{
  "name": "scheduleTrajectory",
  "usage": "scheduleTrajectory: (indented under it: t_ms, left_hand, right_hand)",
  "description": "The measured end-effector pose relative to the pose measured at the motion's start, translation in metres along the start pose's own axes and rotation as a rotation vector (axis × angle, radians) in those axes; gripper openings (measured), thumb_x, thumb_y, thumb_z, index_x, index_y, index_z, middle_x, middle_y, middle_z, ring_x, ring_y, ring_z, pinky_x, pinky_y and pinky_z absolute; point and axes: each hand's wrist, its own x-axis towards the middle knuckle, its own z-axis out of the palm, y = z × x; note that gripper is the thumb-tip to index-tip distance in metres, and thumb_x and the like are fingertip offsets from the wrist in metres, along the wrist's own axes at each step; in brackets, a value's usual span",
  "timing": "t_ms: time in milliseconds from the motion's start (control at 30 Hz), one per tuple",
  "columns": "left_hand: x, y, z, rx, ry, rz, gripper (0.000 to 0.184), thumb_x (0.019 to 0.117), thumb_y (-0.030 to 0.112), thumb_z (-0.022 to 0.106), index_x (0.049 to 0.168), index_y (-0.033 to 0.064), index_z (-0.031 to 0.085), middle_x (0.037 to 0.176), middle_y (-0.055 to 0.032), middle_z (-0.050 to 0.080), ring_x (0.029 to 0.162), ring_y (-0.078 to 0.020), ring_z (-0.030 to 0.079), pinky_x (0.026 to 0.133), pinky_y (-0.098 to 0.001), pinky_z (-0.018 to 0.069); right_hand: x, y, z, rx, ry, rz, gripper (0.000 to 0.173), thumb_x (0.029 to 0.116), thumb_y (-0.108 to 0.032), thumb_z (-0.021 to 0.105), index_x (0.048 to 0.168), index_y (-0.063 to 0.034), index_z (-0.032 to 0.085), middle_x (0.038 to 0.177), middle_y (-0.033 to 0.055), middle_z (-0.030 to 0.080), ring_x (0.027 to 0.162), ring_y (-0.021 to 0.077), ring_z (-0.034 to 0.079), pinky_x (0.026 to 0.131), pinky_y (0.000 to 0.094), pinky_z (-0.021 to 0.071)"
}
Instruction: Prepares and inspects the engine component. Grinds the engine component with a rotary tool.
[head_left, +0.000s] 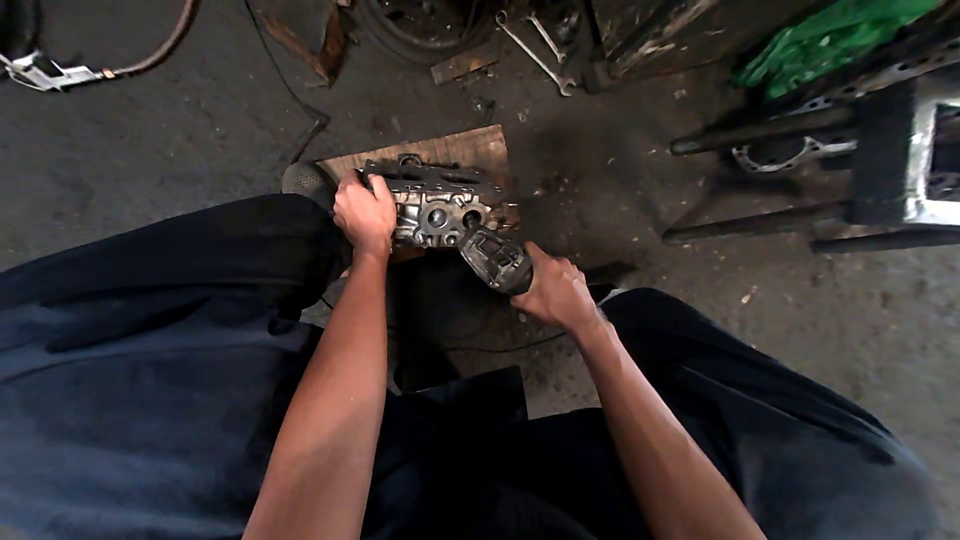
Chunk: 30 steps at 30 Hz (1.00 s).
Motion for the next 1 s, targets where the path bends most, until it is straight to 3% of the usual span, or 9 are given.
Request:
scheduleTrajectory:
  t_ms: [1000]
  left_hand:
    - [0.002, 0.001, 0.0, 0.001, -0.002, -0.015, 0.046, 0.1026, 0.038, 0.04, 0.119, 0.0041, 0.067, 0.115, -0.0224, 0.071, 0.111, -0.0398, 0.068, 0.088, -0.0648, 0.0502]
  right_hand:
    - [0.011, 0.012, 0.0, 0.038, 0.011, -0.034, 0.08, 0.0736, -0.037, 0.087, 0.143, -0.0177, 0.052, 0.107, 0.0194, 0.071, 0.103, 0.0419, 0.068, 0.085, 0.0637, 0.0527]
